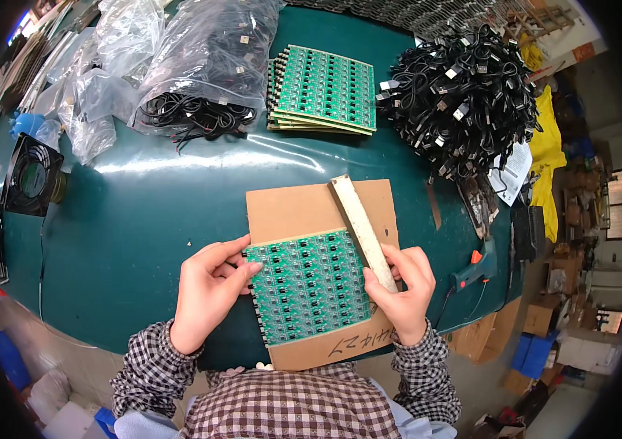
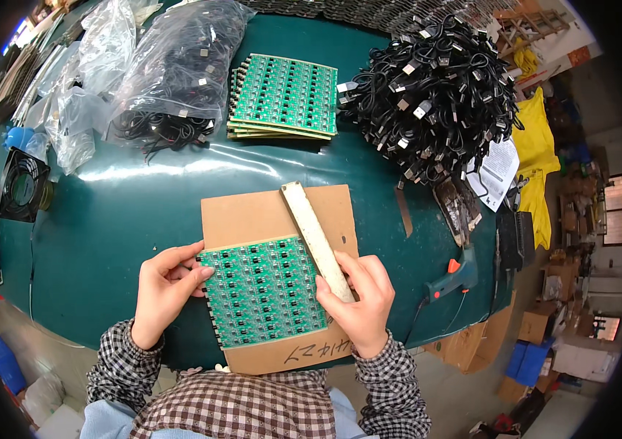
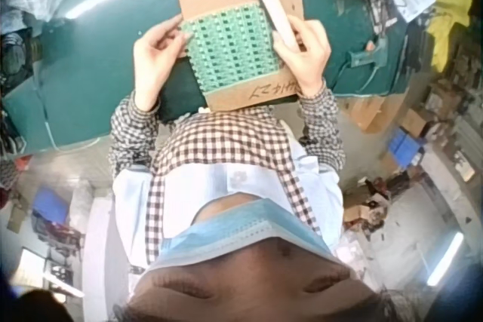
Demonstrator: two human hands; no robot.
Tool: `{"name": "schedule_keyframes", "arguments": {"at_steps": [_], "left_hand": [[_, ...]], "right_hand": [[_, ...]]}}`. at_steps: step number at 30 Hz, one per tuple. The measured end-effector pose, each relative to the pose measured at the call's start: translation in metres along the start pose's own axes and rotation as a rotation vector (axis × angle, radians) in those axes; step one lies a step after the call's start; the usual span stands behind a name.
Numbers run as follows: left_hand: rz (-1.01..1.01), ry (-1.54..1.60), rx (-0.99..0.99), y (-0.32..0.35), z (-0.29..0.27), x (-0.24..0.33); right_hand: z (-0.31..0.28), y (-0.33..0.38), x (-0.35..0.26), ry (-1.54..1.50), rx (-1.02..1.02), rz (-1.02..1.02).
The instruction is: The person places a completed circuit board onto a pile, positions a new circuit board onto a cardboard base, and solders USB cables onto the board using a soldering iron.
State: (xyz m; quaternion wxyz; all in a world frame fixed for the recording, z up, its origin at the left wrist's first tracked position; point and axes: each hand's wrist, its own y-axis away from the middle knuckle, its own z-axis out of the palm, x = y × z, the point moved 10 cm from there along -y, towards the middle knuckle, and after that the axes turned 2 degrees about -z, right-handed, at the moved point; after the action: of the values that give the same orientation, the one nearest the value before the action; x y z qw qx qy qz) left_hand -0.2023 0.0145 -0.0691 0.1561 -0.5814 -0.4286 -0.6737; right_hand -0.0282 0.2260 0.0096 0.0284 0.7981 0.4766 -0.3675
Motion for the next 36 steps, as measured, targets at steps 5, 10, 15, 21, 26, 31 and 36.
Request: {"name": "schedule_keyframes", "arguments": {"at_steps": [5, 10, 15, 21, 26, 31, 36], "left_hand": [[0.044, 0.006, 0.012, 0.001, 0.001, 0.001], [0.0, 0.017, 0.023, 0.001, 0.001, -0.004], [-0.032, 0.059, 0.014, 0.003, 0.003, -0.005], [-0.039, 0.026, -0.03, 0.001, 0.006, -0.007], [-0.086, 0.069, -0.018, 0.01, -0.004, -0.006], [-0.138, 0.04, -0.025, 0.018, -0.033, -0.011], [0.034, -0.145, 0.039, 0.007, -0.075, 0.023]], "right_hand": [[0.003, 0.002, 0.004, -0.032, -0.008, -0.003], [0.004, 0.002, 0.005, -0.034, -0.02, 0.022], [0.004, 0.013, 0.001, -0.011, -0.002, 0.055], [0.004, 0.014, 0.001, -0.004, -0.032, 0.054], [-0.04, 0.026, 0.046, -0.107, 0.158, 0.316], [-0.173, 0.095, 0.165, 0.53, 0.671, 0.515], [-0.179, 0.138, 0.243, 0.208, 0.61, 0.918]]}}
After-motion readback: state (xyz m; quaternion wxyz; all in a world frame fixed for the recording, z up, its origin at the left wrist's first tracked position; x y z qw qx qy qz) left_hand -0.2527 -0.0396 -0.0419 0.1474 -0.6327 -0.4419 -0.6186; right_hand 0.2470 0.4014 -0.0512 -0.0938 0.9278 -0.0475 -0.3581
